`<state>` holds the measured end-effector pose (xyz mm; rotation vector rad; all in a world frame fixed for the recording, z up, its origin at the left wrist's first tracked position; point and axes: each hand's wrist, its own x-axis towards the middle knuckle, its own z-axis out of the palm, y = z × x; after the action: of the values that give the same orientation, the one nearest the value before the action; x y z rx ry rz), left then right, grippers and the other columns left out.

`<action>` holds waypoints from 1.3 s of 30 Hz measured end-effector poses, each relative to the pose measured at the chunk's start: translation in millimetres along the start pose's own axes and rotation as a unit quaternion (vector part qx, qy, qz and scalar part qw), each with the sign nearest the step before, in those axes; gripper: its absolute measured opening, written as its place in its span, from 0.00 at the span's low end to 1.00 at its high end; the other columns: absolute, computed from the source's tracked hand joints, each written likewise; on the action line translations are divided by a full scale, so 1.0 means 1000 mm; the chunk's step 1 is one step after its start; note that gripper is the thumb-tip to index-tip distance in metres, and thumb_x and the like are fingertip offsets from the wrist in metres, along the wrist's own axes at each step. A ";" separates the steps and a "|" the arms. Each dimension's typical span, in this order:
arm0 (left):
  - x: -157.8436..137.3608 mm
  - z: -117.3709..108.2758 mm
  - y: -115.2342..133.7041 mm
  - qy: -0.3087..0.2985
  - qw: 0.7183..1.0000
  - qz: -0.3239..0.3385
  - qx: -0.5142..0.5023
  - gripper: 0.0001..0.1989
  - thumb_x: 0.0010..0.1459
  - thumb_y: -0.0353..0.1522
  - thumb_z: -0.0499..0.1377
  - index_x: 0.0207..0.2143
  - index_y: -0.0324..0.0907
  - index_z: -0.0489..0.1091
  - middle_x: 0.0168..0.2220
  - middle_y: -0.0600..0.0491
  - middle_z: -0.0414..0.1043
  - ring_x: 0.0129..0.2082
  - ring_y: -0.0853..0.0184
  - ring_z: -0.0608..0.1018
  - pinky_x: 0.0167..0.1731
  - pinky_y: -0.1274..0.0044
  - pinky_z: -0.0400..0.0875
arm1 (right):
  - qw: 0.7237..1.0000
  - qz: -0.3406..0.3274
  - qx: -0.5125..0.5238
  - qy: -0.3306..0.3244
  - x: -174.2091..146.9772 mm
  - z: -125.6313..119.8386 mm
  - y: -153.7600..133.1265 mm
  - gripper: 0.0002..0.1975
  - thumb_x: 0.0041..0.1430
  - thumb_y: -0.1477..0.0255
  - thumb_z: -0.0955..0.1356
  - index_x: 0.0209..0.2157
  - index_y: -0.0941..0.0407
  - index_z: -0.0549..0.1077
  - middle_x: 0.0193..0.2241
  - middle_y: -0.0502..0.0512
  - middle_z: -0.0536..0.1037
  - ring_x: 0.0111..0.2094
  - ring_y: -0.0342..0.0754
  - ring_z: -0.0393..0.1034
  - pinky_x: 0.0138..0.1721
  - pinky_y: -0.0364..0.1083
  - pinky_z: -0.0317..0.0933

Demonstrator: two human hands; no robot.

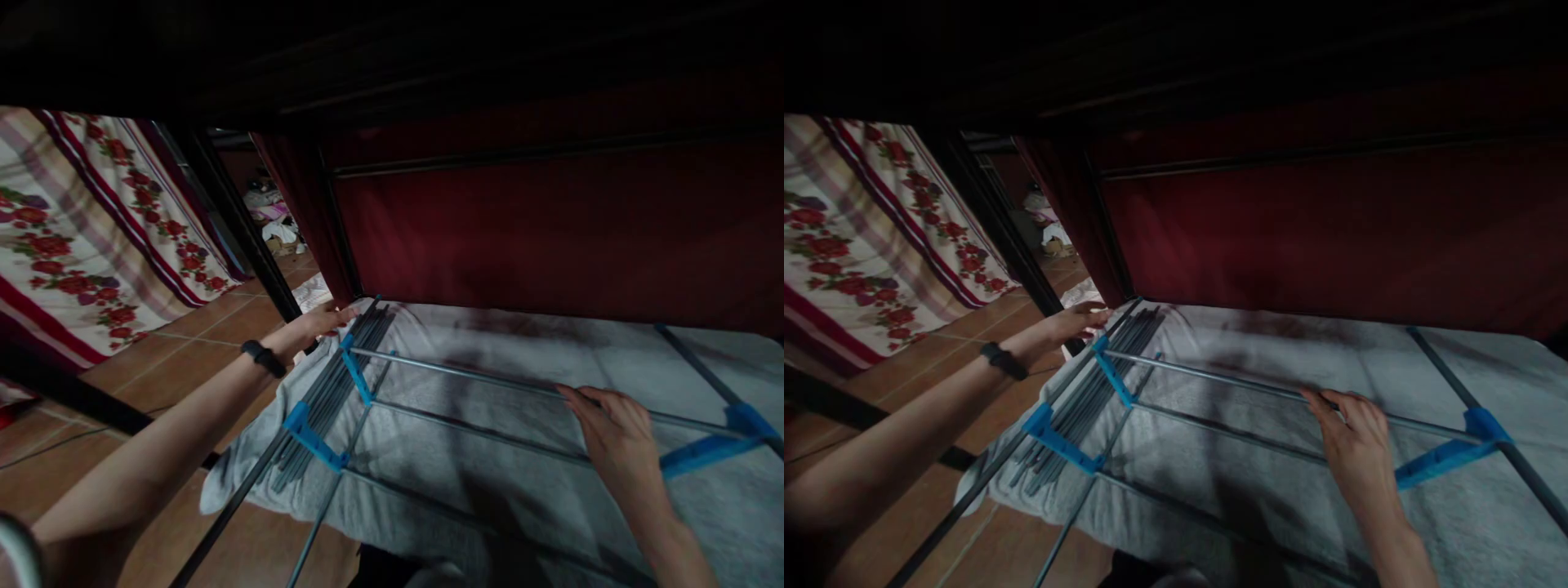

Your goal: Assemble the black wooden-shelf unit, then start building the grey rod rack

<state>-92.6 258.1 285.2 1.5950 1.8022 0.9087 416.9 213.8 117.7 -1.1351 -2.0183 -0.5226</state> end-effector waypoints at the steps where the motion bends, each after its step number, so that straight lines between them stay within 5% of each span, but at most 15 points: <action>1: -0.009 0.000 -0.012 -0.025 0.995 -0.068 -0.062 0.23 0.54 0.44 0.66 0.44 0.34 0.72 0.36 0.47 0.78 0.31 0.67 0.77 0.32 0.77 0.71 | 1.000 -0.001 0.004 0.000 0.000 0.001 0.001 0.17 0.68 0.72 0.63 0.54 0.51 0.74 0.41 0.58 0.76 0.43 0.53 0.70 0.48 0.53 0.60; 4: -0.027 0.011 -0.037 -0.095 0.947 -0.191 -0.240 0.18 0.52 0.40 0.69 0.38 0.38 0.72 0.32 0.50 0.77 0.30 0.67 0.78 0.29 0.78 0.73 | 1.000 -0.001 0.012 0.000 -0.001 0.002 0.003 0.16 0.68 0.72 0.62 0.54 0.51 0.75 0.41 0.58 0.76 0.43 0.53 0.71 0.47 0.53 0.60; 10: -0.025 0.038 -0.052 -0.079 0.878 -0.255 -0.398 0.08 0.57 0.33 0.60 0.26 0.39 0.69 0.22 0.51 0.74 0.21 0.68 0.76 0.24 0.78 0.74 | 1.000 -0.001 0.018 -0.006 -0.002 0.001 0.003 0.16 0.68 0.71 0.64 0.53 0.50 0.75 0.39 0.57 0.77 0.42 0.53 0.72 0.46 0.53 0.60; 25: -0.029 0.050 -0.055 -0.080 0.881 -0.230 -0.405 0.14 0.59 0.42 0.61 0.27 0.41 0.68 0.21 0.54 0.72 0.19 0.69 0.73 0.23 0.77 0.71 | 0.999 -0.032 0.005 -0.016 0.000 0.000 0.008 0.16 0.68 0.68 0.63 0.54 0.51 0.74 0.40 0.58 0.77 0.40 0.52 0.71 0.43 0.51 0.60; 32: -0.025 0.046 -0.055 -0.110 0.880 -0.250 -0.388 0.14 0.59 0.43 0.59 0.29 0.42 0.71 0.23 0.53 0.72 0.21 0.67 0.75 0.22 0.77 0.71 | 0.997 -0.059 -0.022 -0.049 0.026 -0.002 -0.017 0.17 0.68 0.64 0.65 0.54 0.55 0.73 0.44 0.59 0.77 0.44 0.54 0.71 0.48 0.52 0.60; 39: -0.019 0.049 -0.056 -0.099 0.914 -0.219 -0.327 0.14 0.59 0.40 0.55 0.27 0.41 0.71 0.21 0.53 0.71 0.20 0.69 0.73 0.20 0.79 0.67 | 0.993 -0.082 -0.022 -0.083 0.039 0.006 -0.030 0.14 0.69 0.66 0.64 0.48 0.57 0.76 0.33 0.55 0.78 0.34 0.49 0.70 0.41 0.49 0.59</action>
<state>-86.0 242.0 211.0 0.7871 1.4101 0.9518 375.8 223.5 144.3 -1.0742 -2.2688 -0.5744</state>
